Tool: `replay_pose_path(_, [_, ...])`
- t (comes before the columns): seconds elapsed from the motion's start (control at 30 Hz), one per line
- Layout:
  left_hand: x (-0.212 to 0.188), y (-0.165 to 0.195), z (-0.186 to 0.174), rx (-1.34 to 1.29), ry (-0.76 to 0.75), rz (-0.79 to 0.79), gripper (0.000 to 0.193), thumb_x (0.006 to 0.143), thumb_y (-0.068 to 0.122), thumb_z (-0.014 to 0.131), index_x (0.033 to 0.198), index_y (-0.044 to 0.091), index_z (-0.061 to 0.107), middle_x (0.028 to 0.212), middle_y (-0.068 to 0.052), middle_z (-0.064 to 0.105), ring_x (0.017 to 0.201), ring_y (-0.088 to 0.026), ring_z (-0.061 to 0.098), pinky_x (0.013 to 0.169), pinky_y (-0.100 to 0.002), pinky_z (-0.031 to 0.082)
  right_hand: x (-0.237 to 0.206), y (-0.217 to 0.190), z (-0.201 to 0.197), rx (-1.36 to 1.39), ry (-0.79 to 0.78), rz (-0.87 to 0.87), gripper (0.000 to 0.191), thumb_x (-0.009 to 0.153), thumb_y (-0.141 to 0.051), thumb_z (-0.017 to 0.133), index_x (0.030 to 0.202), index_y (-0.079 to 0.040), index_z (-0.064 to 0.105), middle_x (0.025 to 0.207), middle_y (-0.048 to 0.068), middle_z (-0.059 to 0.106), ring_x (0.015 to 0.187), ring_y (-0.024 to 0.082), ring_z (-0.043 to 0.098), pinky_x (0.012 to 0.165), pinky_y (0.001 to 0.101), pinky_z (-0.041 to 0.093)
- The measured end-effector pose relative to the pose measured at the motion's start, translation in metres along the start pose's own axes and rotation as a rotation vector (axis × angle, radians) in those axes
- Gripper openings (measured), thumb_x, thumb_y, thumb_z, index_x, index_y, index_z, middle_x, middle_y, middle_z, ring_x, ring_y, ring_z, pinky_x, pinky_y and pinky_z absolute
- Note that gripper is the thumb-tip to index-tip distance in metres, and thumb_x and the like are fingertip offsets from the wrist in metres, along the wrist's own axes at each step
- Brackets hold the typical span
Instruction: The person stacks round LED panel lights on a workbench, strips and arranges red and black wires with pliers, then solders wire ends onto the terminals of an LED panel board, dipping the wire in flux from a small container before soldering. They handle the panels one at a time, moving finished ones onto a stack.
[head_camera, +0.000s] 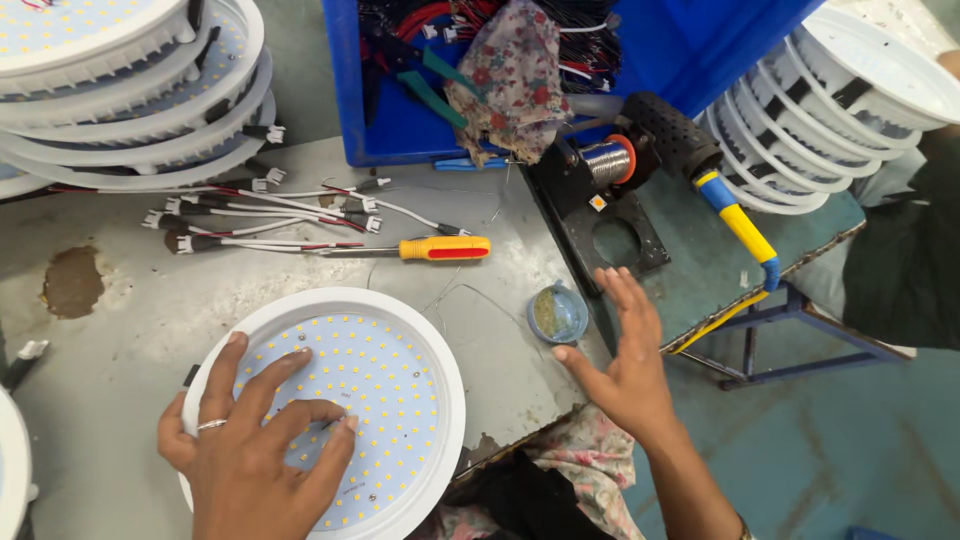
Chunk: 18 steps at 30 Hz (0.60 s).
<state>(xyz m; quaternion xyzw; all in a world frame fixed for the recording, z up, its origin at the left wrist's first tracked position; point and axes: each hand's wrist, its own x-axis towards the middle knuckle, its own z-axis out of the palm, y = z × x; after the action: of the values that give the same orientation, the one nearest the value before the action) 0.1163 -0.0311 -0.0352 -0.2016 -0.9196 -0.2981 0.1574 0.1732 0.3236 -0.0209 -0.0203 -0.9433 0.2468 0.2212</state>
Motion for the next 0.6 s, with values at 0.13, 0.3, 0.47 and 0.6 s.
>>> replay_pose_path(0.13, [0.000,0.003,0.001,0.013,-0.038,-0.067,0.012,0.067,0.035,0.077,0.067,0.024,0.072,0.126,0.001,0.067,0.149,-0.032,0.038,0.112,-0.067,0.014,0.003,0.005,0.013,-0.056,-0.060,-0.045,0.103,0.074,-0.028,0.086,0.153,-0.001,0.026,0.149,0.015,0.056,0.150,0.041,0.033,0.121,0.0558,0.011])
replay_pose_path(0.3, [0.010,0.014,-0.005,-0.041,-0.020,-0.046,0.014,0.069,0.029,0.077,0.066,0.018,0.071,0.130,-0.002,0.065,0.149,-0.035,0.037,0.113,-0.068,0.013,0.006,-0.004,0.016,0.274,0.002,0.118,0.099,0.075,-0.013,0.086,0.155,-0.007,0.029,0.138,0.015,0.061,0.131,0.028,0.058,0.114,0.0527,0.035])
replay_pose_path(0.47, [0.017,0.021,-0.013,-0.151,-0.014,-0.024,0.008,0.068,0.023,0.076,0.067,0.015,0.074,0.132,-0.010,0.064,0.146,-0.040,0.034,0.111,-0.071,0.008,0.006,-0.046,0.014,0.696,-0.067,-0.028,0.103,0.078,0.004,0.079,0.157,-0.010,0.016,0.147,0.017,0.049,0.128,0.023,0.060,0.102,0.0382,0.057])
replay_pose_path(0.6, [0.022,0.025,-0.013,-0.137,-0.021,-0.063,0.004,0.068,0.015,0.072,0.069,0.011,0.074,0.132,-0.012,0.065,0.146,-0.039,0.035,0.114,-0.069,0.010,0.007,-0.086,0.029,0.650,-0.303,-0.167,0.096,0.075,0.009,0.081,0.151,-0.014,0.027,0.144,0.018,0.052,0.121,0.027,0.064,0.098,0.0386,0.058])
